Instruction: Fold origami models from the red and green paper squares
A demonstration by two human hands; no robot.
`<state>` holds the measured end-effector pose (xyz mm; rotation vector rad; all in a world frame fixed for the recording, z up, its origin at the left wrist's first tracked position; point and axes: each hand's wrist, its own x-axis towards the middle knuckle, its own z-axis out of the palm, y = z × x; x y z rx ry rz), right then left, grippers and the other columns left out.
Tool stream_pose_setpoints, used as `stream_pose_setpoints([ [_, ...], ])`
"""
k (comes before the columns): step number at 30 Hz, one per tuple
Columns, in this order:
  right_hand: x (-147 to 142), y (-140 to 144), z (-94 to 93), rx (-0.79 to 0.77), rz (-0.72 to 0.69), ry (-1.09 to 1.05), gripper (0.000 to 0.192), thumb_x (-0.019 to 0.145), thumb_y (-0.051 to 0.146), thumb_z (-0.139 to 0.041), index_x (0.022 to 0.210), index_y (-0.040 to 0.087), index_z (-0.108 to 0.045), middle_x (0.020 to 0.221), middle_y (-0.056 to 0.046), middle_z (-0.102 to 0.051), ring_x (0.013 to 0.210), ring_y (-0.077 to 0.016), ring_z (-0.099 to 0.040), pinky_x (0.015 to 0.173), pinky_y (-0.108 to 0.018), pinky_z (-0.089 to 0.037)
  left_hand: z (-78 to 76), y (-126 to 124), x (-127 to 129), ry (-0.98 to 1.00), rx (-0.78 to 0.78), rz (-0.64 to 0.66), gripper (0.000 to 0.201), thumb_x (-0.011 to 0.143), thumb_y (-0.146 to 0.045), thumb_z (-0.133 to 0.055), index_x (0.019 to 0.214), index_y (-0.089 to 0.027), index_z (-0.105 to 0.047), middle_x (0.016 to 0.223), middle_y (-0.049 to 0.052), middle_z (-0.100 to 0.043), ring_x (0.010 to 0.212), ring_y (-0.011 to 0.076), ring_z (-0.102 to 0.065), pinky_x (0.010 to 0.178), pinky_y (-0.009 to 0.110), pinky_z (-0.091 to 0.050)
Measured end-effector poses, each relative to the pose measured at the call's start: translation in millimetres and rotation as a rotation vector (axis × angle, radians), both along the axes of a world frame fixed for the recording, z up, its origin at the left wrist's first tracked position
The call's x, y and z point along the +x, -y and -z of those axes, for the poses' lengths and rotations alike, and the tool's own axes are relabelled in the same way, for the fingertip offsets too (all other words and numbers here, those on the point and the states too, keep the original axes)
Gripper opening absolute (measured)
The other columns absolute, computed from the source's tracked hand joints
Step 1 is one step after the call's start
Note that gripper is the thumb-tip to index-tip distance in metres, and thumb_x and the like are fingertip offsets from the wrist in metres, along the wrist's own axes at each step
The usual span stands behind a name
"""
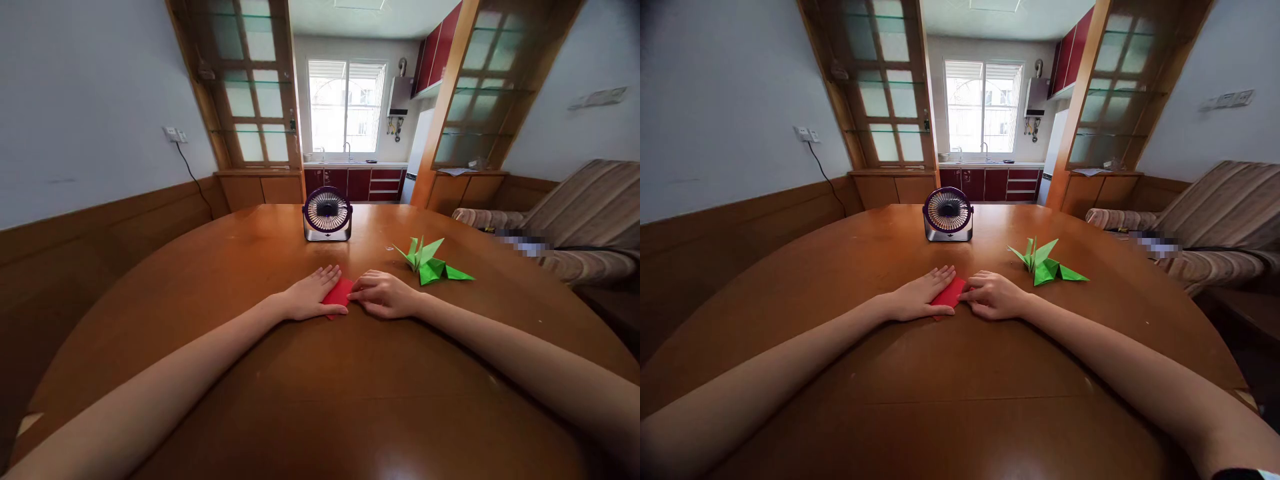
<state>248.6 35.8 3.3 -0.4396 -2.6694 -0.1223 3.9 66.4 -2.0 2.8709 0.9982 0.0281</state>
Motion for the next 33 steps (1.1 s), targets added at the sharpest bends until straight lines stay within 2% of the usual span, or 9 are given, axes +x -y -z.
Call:
stream_pose_setpoints([
  [7, -0.3, 0.1, -4.0, 0.127, -0.029, 0.130, 0.034, 0.088, 0.021, -0.045, 0.112, 0.015, -0.067, 0.099, -0.011, -0.067, 0.084, -0.0204, -0.059, 0.081, -0.037, -0.048, -2.8, 4.6, 0.0, -0.045, 0.004, -0.033, 0.111, 0.079, -0.081, -0.033, 0.151, 0.000, -0.007, 0.157, 0.021, 0.002, 0.147, 0.0299, 0.000, 0.119, 0.040, -0.005],
  [13, 5.5, -0.8, -2.6, 0.082, 0.004, 0.081, 0.034, 0.086, 0.021, -0.047, 0.112, 0.017, -0.068, 0.100, -0.010, -0.068, 0.082, -0.0191, -0.060, 0.079, -0.036, -0.048, -4.7, 14.1, -7.4, -0.041, -0.009, -0.078, 0.121, 0.073, -0.086, -0.038, 0.151, 0.000, -0.005, 0.156, 0.022, 0.005, 0.146, 0.0337, 0.003, 0.119, 0.043, -0.006],
  [18, 8.2, 0.9, -0.2, 0.024, 0.008, 0.000, 0.031, 0.083, 0.018, -0.048, 0.105, 0.017, -0.070, 0.101, -0.008, -0.070, 0.083, -0.0189, -0.062, 0.080, -0.035, -0.049, -4.6, 22.0, -19.8, -0.001, -0.014, -0.046, 0.118, 0.073, -0.083, -0.043, 0.152, -0.003, -0.006, 0.156, 0.022, 0.003, 0.146, 0.0349, -0.001, 0.119, 0.044, -0.009],
  [22, 7.6, 1.7, 1.2, 0.009, -0.008, -0.059, 0.027, 0.084, 0.018, -0.048, 0.101, 0.017, -0.070, 0.100, -0.007, -0.072, 0.085, -0.0191, -0.063, 0.081, -0.036, -0.050, -5.1, 26.5, -34.3, 0.066, -0.007, -0.052, 0.111, 0.076, -0.079, -0.048, 0.152, -0.007, -0.011, 0.156, 0.020, -0.008, 0.146, 0.0322, -0.011, 0.119, 0.043, -0.015],
  [26, 6.4, 2.9, 0.7, -0.020, -0.026, -0.098, 0.023, 0.086, 0.018, -0.048, 0.097, 0.017, -0.069, 0.097, -0.008, -0.072, 0.084, -0.0184, -0.064, 0.080, -0.035, -0.050, -3.2, 26.4, -49.0, 0.179, 0.056, -0.059, 0.080, 0.088, -0.067, -0.044, 0.147, -0.015, -0.033, 0.151, 0.014, -0.034, 0.141, 0.0267, -0.030, 0.116, 0.042, -0.026],
  [29, 6.1, 4.8, -0.3, -0.031, -0.031, -0.113, 0.021, 0.088, 0.018, -0.048, 0.096, 0.017, -0.068, 0.094, -0.008, -0.072, 0.082, -0.0179, -0.064, 0.077, -0.034, -0.050, -2.4, 25.2, -54.1, 0.248, 0.109, 0.018, 0.059, 0.092, -0.059, -0.043, 0.134, -0.019, -0.053, 0.143, 0.010, -0.049, 0.133, 0.0234, -0.044, 0.111, 0.039, -0.035],
  [33, 5.4, 8.5, -1.5, -0.061, -0.028, -0.156, 0.020, 0.089, 0.019, -0.048, 0.096, 0.017, -0.067, 0.091, -0.008, -0.070, 0.080, -0.0176, -0.063, 0.073, -0.032, -0.049, -4.6, 26.5, -53.3, 0.313, 0.207, 0.135, 0.041, 0.095, -0.048, -0.046, 0.123, -0.023, -0.063, 0.127, 0.008, -0.062, 0.117, 0.0212, -0.057, 0.098, 0.035, -0.046],
])
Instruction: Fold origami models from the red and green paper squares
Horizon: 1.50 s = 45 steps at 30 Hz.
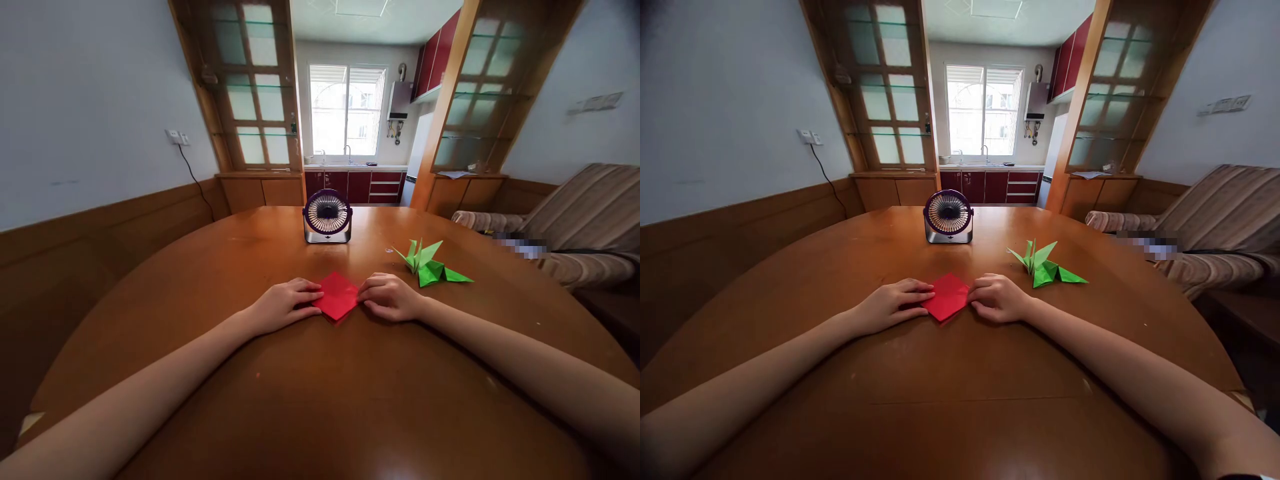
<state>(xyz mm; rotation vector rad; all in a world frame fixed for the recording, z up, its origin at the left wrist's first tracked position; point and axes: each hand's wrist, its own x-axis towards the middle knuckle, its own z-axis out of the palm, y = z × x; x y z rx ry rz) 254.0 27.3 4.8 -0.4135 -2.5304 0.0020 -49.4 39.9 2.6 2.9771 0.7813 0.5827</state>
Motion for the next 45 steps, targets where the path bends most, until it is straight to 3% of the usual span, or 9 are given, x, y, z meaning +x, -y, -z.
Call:
stream_pose_setpoints([
  [6, -1.8, 3.0, -0.5, -0.060, 0.013, -0.007, 0.020, 0.089, 0.023, -0.051, 0.100, 0.016, -0.067, 0.096, -0.011, -0.067, 0.084, -0.0184, -0.061, 0.076, -0.032, -0.049, -3.8, 4.3, 5.3, -0.005, 0.223, 0.105, 0.034, 0.099, -0.033, -0.042, 0.108, -0.017, -0.070, 0.095, 0.010, -0.067, 0.087, 0.0182, -0.061, 0.077, 0.030, -0.050],
  [10, -2.0, 1.4, -0.2, -0.049, 0.054, 0.020, 0.023, 0.089, 0.030, -0.055, 0.103, 0.016, -0.067, 0.095, -0.011, -0.065, 0.085, -0.0198, -0.060, 0.078, -0.034, -0.047, -4.1, 6.8, 8.0, -0.005, 0.276, 0.116, 0.035, 0.099, -0.029, -0.038, 0.097, -0.015, -0.071, 0.084, 0.009, -0.065, 0.076, 0.0162, -0.059, 0.069, 0.027, -0.047],
  [20, -5.0, -1.6, 1.8, -0.068, 0.225, 0.052, 0.029, 0.097, 0.033, -0.046, 0.083, 0.016, -0.064, 0.081, -0.007, -0.060, 0.075, -0.0171, -0.054, 0.074, -0.032, -0.042, -10.4, 11.6, 7.3, 0.043, 0.083, 0.030, 0.032, 0.095, -0.034, -0.041, 0.083, -0.017, -0.067, 0.078, 0.006, -0.062, 0.072, 0.0153, -0.056, 0.068, 0.027, -0.044],
  [26, -6.9, -4.9, 3.4, -0.130, 0.316, 0.033, 0.031, 0.098, 0.033, -0.044, 0.074, 0.017, -0.055, 0.076, -0.004, -0.054, 0.073, -0.0157, -0.050, 0.071, -0.029, -0.040, -6.3, 4.2, 3.4, 0.108, -0.001, -0.153, 0.034, 0.094, -0.040, -0.047, 0.072, -0.017, -0.061, 0.071, 0.003, -0.061, 0.067, 0.0138, -0.055, 0.064, 0.026, -0.041],
  [30, -10.2, -5.3, 6.0, -0.189, 0.375, 0.008, 0.029, 0.097, 0.032, -0.044, 0.075, 0.016, -0.054, 0.079, -0.005, -0.054, 0.074, -0.0155, -0.050, 0.069, -0.028, -0.041, -4.7, 2.4, 4.1, 0.146, -0.050, -0.198, 0.041, 0.091, -0.051, -0.051, 0.070, -0.017, -0.060, 0.071, 0.002, -0.062, 0.067, 0.0141, -0.055, 0.063, 0.026, -0.040],
  [38, -16.0, -5.9, 9.8, -0.203, 0.496, -0.027, 0.029, 0.094, 0.031, -0.050, 0.070, 0.016, -0.052, 0.080, -0.005, -0.054, 0.072, -0.0149, -0.050, 0.067, -0.028, -0.041, -2.1, -1.3, 6.2, 0.127, -0.101, -0.374, 0.051, 0.089, -0.063, -0.046, 0.066, -0.017, -0.053, 0.068, 0.003, -0.060, 0.066, 0.0160, -0.052, 0.063, 0.028, -0.037],
  [45, -14.9, -8.9, 12.6, -0.162, 0.524, 0.016, 0.025, 0.093, 0.029, -0.052, 0.071, 0.017, -0.052, 0.081, -0.005, -0.054, 0.074, -0.0166, -0.051, 0.069, -0.030, -0.041, 1.3, -11.4, -0.1, 0.063, -0.022, -0.343, 0.052, 0.091, -0.061, -0.041, 0.066, -0.017, -0.052, 0.074, 0.004, -0.059, 0.071, 0.0175, -0.053, 0.067, 0.030, -0.039],
])
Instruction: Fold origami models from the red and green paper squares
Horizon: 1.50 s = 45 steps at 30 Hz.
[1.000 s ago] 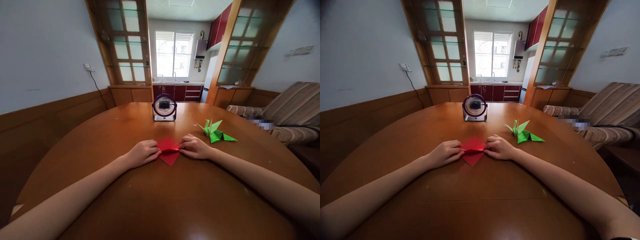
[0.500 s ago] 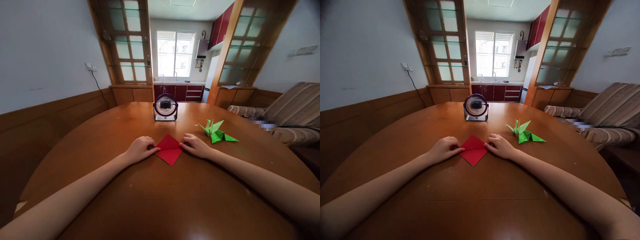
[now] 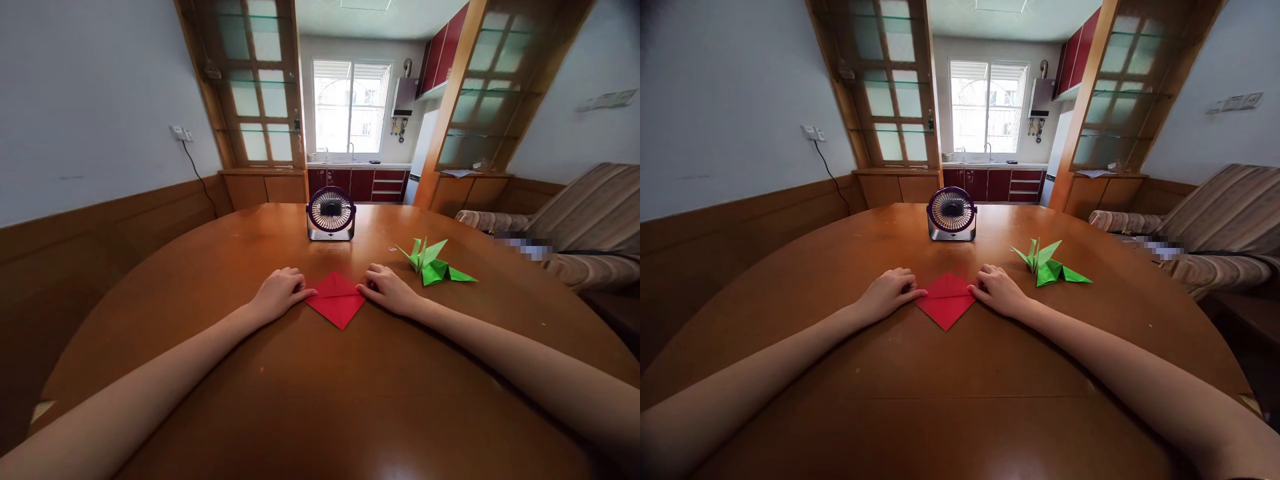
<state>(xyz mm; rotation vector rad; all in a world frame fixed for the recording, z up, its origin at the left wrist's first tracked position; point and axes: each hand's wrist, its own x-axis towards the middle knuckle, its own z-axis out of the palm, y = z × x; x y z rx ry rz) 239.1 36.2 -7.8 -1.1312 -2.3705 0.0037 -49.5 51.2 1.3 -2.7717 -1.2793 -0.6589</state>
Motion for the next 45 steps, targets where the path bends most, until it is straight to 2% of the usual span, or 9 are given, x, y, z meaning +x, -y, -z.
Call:
stream_pose_setpoints([
  [6, 0.0, -0.6, 1.0, 0.006, 0.006, 0.007, 0.024, 0.092, 0.029, -0.054, 0.072, 0.016, -0.053, 0.082, -0.005, -0.054, 0.077, -0.0172, -0.051, 0.071, -0.031, -0.041, -3.2, 6.7, 4.6, -0.023, 0.093, 0.105, 0.027, 0.095, -0.040, -0.045, 0.100, -0.018, -0.061, 0.108, 0.009, -0.061, 0.100, 0.0220, -0.058, 0.087, 0.037, -0.046],
  [9, -0.2, -0.3, 0.7, 0.001, 0.013, 0.011, 0.023, 0.092, 0.029, -0.055, 0.073, 0.016, -0.054, 0.082, -0.005, -0.054, 0.077, -0.0173, -0.051, 0.072, -0.031, -0.041, -2.0, 14.2, 17.3, -0.042, 0.062, 0.218, 0.032, 0.099, -0.030, -0.036, 0.117, -0.019, -0.060, 0.129, 0.010, -0.057, 0.119, 0.0225, -0.052, 0.101, 0.039, -0.041],
  [14, -0.3, -0.3, 0.6, 0.003, 0.004, -0.004, 0.021, 0.091, 0.028, -0.056, 0.074, 0.016, -0.055, 0.081, -0.005, -0.054, 0.077, -0.0167, -0.052, 0.071, -0.030, -0.041, 3.5, 18.9, 37.4, -0.144, -0.101, 0.324, 0.050, 0.100, -0.043, -0.031, 0.144, -0.021, -0.040, 0.153, 0.008, -0.034, 0.143, 0.0228, -0.027, 0.118, 0.041, -0.022],
  [18, -0.7, 0.6, 0.3, 0.007, 0.002, -0.007, 0.021, 0.091, 0.027, -0.056, 0.073, 0.016, -0.055, 0.081, -0.005, -0.055, 0.077, -0.0169, -0.052, 0.071, -0.030, -0.041, 5.0, 13.6, 41.1, -0.232, -0.229, 0.325, 0.067, 0.098, -0.056, -0.027, 0.152, -0.016, -0.020, 0.157, 0.011, -0.018, 0.147, 0.0233, -0.012, 0.120, 0.041, -0.013],
  [26, -1.8, 1.0, 1.9, 0.061, 0.032, 0.048, 0.021, 0.092, 0.026, -0.054, 0.073, 0.016, -0.054, 0.082, -0.006, -0.055, 0.077, -0.0178, -0.053, 0.073, -0.031, -0.042, -3.6, 17.0, 43.9, -0.314, -0.318, 0.275, 0.085, 0.091, -0.069, -0.028, 0.152, -0.011, -0.014, 0.158, 0.014, -0.005, 0.147, 0.0265, -0.003, 0.120, 0.042, -0.007],
  [30, -2.5, 2.7, 1.5, 0.203, 0.012, 0.139, 0.018, 0.093, 0.026, -0.050, 0.081, 0.016, -0.057, 0.085, -0.009, -0.058, 0.079, -0.0201, -0.054, 0.077, -0.035, -0.042, -4.3, 14.4, 44.3, -0.281, -0.290, 0.266, 0.077, 0.093, -0.066, -0.029, 0.151, -0.016, -0.024, 0.158, 0.012, -0.015, 0.147, 0.0271, -0.012, 0.118, 0.042, -0.013],
  [33, -2.2, 6.0, -1.2, 0.296, -0.094, 0.203, 0.018, 0.094, 0.021, -0.045, 0.087, 0.015, -0.061, 0.087, -0.010, -0.062, 0.080, -0.0205, -0.055, 0.079, -0.035, -0.042, -4.3, 7.9, 49.1, -0.193, -0.206, 0.250, 0.056, 0.100, -0.051, -0.022, 0.138, -0.019, -0.047, 0.149, 0.009, -0.040, 0.138, 0.0238, -0.035, 0.113, 0.038, -0.027],
  [36, -0.9, 8.9, -4.2, 0.319, -0.184, 0.204, 0.020, 0.094, 0.020, -0.046, 0.089, 0.017, -0.065, 0.087, -0.009, -0.065, 0.081, -0.0201, -0.057, 0.078, -0.034, -0.042, -2.5, 1.5, 56.7, -0.122, -0.090, 0.226, 0.046, 0.102, -0.037, -0.025, 0.115, -0.015, -0.063, 0.125, 0.011, -0.059, 0.117, 0.0228, -0.053, 0.102, 0.037, -0.039],
  [45, 2.0, 8.5, -7.0, 0.311, -0.354, 0.308, 0.029, 0.093, 0.021, -0.044, 0.112, 0.015, -0.065, 0.096, -0.011, -0.065, 0.085, -0.0213, -0.055, 0.082, -0.037, -0.044, 6.8, -4.4, 60.3, -0.005, -0.102, 0.207, 0.026, 0.098, -0.034, -0.042, 0.109, -0.017, -0.058, 0.117, 0.009, -0.060, 0.109, 0.0217, -0.056, 0.096, 0.036, -0.044],
])
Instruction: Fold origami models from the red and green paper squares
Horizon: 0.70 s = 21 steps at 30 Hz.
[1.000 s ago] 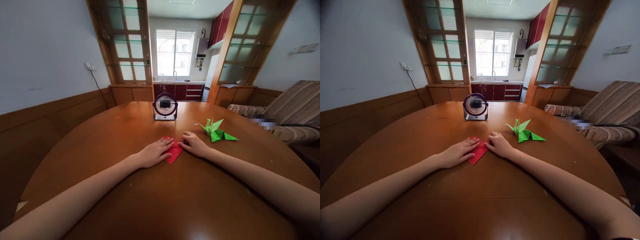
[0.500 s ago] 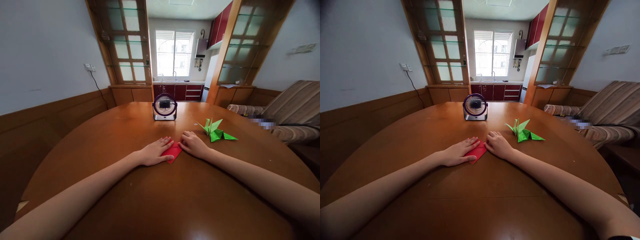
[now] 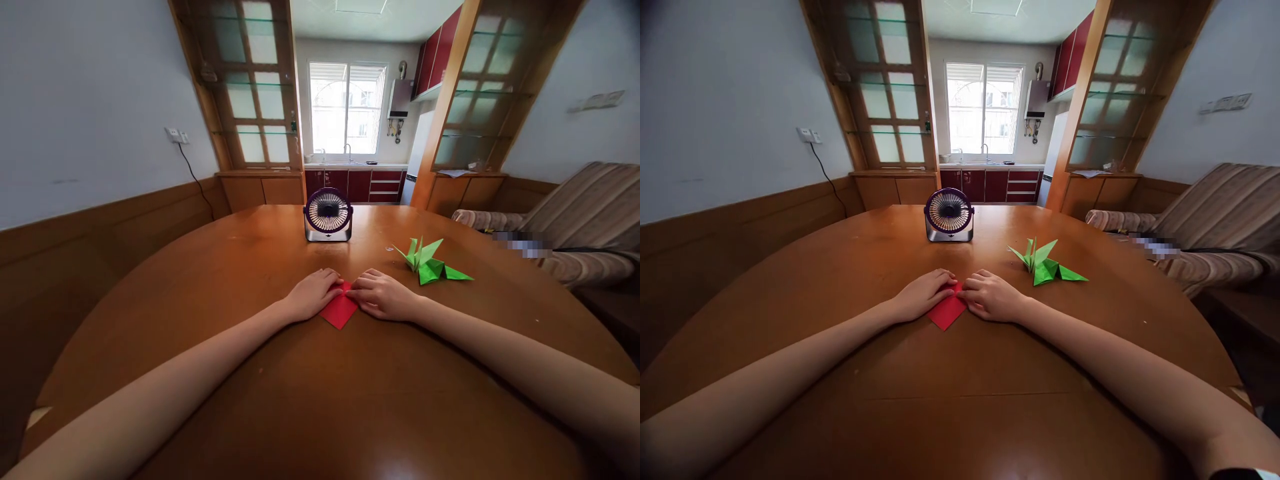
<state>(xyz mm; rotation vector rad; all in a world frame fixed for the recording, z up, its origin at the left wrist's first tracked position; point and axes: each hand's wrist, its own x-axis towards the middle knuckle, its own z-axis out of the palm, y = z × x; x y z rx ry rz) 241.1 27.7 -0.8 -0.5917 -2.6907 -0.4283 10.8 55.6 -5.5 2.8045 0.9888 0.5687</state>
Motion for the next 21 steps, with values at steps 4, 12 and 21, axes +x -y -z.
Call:
stream_pose_setpoints([
  [4, -0.6, -0.9, -3.3, -0.022, -0.030, 0.055, 0.035, 0.092, 0.021, -0.044, 0.124, 0.018, -0.059, 0.103, -0.011, -0.062, 0.092, -0.0225, -0.053, 0.085, -0.039, -0.043, -3.7, -0.1, -0.9, 0.007, -0.055, 0.008, 0.028, 0.097, -0.033, -0.042, 0.110, -0.016, -0.060, 0.121, 0.011, -0.059, 0.113, 0.0219, -0.054, 0.098, 0.036, -0.043],
  [12, -0.5, -1.7, -11.0, 0.011, -0.043, 0.120, 0.032, 0.089, 0.022, -0.045, 0.113, 0.014, -0.065, 0.096, -0.011, -0.064, 0.087, -0.0228, -0.052, 0.082, -0.039, -0.043, -5.9, -8.6, -23.9, -0.197, -0.162, 0.097, 0.046, 0.103, -0.039, -0.022, 0.144, -0.026, -0.037, 0.155, 0.006, -0.030, 0.144, 0.0192, -0.024, 0.118, 0.048, -0.005],
  [21, 19.4, -4.0, -8.1, 0.003, -0.066, 0.036, 0.028, 0.091, 0.022, -0.045, 0.105, 0.014, -0.068, 0.092, -0.011, -0.065, 0.085, -0.0212, -0.055, 0.080, -0.037, -0.045, -8.9, -8.8, -56.6, -0.327, -0.088, -0.040, 0.052, 0.101, -0.049, -0.016, 0.150, -0.034, -0.021, 0.160, 0.004, -0.011, 0.148, 0.0241, -0.006, 0.116, 0.053, -0.001],
])
